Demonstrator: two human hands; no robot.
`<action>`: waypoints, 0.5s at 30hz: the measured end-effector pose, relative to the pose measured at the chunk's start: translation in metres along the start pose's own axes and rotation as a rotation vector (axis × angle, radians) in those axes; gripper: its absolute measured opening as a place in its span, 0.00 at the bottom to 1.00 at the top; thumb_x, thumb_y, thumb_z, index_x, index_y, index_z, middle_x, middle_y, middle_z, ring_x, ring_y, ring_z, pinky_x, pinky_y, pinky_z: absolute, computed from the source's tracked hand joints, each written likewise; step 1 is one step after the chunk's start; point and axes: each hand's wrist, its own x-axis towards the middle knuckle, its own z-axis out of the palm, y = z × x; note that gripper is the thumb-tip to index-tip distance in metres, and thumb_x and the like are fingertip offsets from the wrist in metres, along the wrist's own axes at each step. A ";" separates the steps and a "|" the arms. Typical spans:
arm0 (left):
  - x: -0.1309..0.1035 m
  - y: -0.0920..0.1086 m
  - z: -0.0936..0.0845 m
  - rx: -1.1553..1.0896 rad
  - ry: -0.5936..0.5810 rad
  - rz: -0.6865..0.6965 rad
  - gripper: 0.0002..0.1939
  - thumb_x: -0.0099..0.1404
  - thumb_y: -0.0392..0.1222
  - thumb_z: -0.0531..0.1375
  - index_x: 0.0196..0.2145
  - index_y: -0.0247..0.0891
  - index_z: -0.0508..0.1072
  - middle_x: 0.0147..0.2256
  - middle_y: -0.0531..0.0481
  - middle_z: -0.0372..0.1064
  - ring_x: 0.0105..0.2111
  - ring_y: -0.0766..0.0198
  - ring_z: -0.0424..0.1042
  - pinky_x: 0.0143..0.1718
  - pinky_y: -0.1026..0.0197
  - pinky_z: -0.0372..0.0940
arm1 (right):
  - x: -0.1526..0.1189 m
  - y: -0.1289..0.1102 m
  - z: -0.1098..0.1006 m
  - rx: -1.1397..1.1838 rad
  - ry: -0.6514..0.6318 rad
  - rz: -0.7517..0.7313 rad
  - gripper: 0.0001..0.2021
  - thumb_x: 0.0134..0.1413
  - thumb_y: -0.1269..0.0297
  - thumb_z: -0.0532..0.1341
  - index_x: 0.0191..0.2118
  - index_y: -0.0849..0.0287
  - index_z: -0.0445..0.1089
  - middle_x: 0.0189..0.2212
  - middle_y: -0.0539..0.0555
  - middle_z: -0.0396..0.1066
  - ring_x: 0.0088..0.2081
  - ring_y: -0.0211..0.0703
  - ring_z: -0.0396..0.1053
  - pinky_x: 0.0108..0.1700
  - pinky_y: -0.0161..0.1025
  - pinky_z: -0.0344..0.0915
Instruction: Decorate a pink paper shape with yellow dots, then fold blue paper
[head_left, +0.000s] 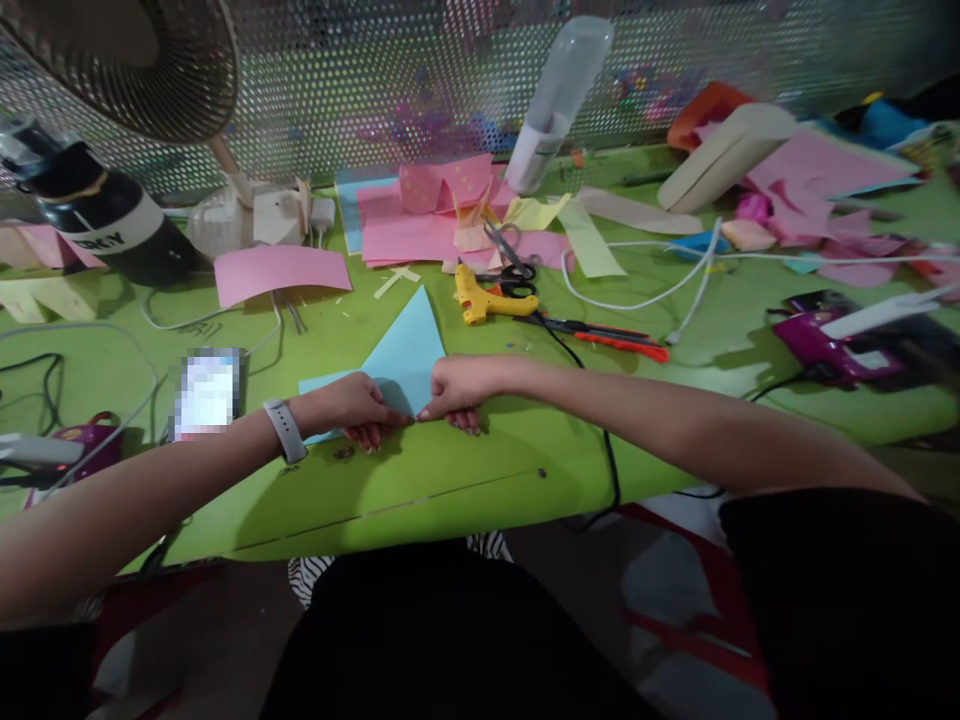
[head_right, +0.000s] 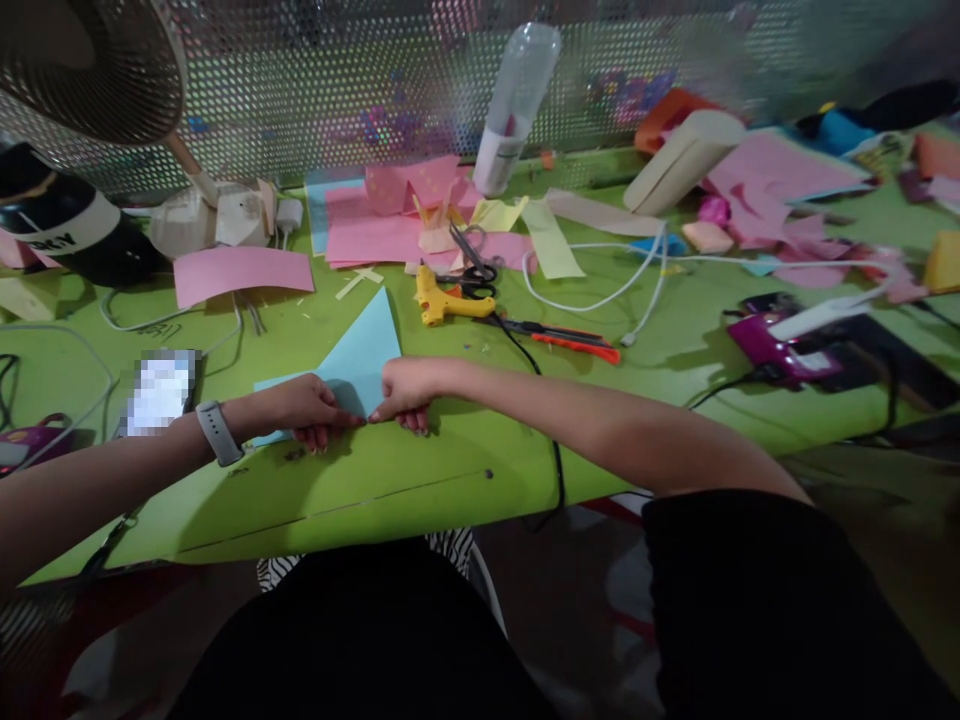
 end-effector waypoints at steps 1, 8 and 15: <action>0.000 -0.002 0.000 0.003 0.006 0.003 0.20 0.50 0.56 0.67 0.17 0.37 0.72 0.18 0.48 0.72 0.20 0.63 0.72 0.25 0.61 0.64 | 0.000 0.000 0.000 0.002 0.002 0.001 0.25 0.47 0.44 0.67 0.19 0.63 0.66 0.13 0.49 0.69 0.16 0.36 0.69 0.25 0.35 0.69; -0.020 -0.030 -0.007 0.002 0.093 -0.070 0.21 0.49 0.58 0.68 0.16 0.38 0.72 0.17 0.47 0.72 0.18 0.62 0.70 0.23 0.61 0.63 | 0.003 0.007 0.001 0.011 0.007 0.005 0.23 0.50 0.47 0.67 0.20 0.63 0.66 0.13 0.49 0.69 0.17 0.36 0.69 0.26 0.37 0.71; -0.062 -0.069 -0.023 -0.027 0.187 -0.182 0.24 0.50 0.63 0.66 0.16 0.38 0.72 0.19 0.45 0.74 0.18 0.64 0.70 0.21 0.62 0.64 | 0.002 0.007 0.001 0.027 -0.005 -0.005 0.23 0.49 0.48 0.67 0.19 0.62 0.65 0.13 0.49 0.69 0.16 0.36 0.69 0.25 0.36 0.71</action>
